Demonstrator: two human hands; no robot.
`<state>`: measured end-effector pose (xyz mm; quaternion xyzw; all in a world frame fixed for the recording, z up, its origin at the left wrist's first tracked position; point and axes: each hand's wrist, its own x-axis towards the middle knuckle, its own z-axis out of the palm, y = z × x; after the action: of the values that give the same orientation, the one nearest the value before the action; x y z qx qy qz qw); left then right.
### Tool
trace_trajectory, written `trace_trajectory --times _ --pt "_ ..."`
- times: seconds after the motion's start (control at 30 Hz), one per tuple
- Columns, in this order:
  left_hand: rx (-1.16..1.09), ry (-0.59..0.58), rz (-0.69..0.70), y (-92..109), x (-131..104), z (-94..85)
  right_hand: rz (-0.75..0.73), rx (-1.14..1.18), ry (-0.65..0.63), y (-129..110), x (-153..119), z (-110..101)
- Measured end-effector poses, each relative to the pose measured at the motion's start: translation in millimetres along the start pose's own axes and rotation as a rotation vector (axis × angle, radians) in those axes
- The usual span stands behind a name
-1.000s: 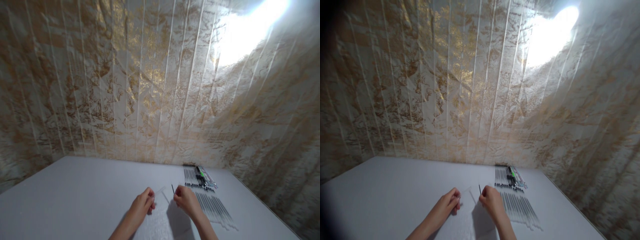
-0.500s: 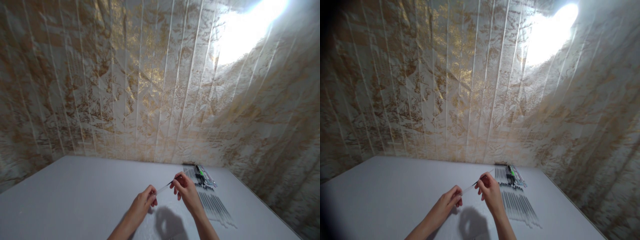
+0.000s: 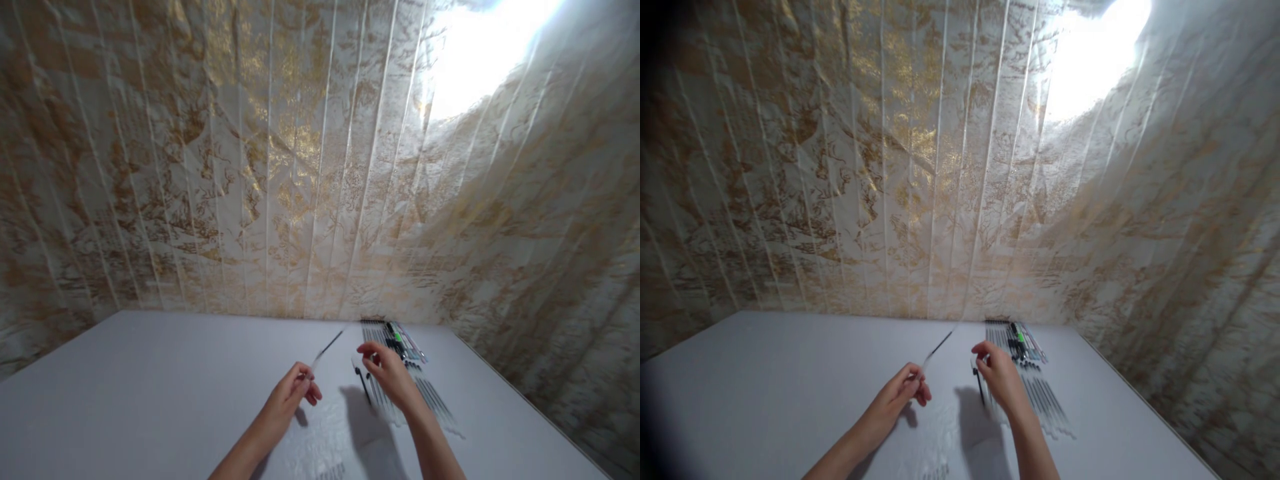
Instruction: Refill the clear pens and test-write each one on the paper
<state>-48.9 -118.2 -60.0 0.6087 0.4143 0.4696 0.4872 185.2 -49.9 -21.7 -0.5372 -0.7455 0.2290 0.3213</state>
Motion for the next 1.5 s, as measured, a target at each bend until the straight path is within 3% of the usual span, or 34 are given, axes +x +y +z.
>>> trace_trajectory --times 0.27,0.6,0.87,1.17,1.3,1.5 --pt "-0.008 0.027 0.049 3.9 1.6 -0.8 0.108 -0.428 0.067 23.1 -6.4 34.3" --pt "0.192 0.046 -0.022 0.0 -1.4 -2.4 0.112 -0.530 0.090 25.7 -6.8 48.0" --pt "0.348 0.115 -0.069 2.9 -2.5 -5.1 0.073 -0.338 0.117 21.5 -6.5 46.6" --pt "0.411 0.122 -0.073 4.3 -0.1 -15.6 -0.163 0.152 -0.047 -22.0 -6.1 28.7" --pt "0.422 0.103 -0.079 10.9 -1.5 -13.9 -0.213 0.228 -0.043 -36.1 -10.1 25.9" --pt "0.437 0.079 -0.078 15.2 -2.2 -10.6 -0.222 0.273 -0.051 -37.1 -9.8 26.3"
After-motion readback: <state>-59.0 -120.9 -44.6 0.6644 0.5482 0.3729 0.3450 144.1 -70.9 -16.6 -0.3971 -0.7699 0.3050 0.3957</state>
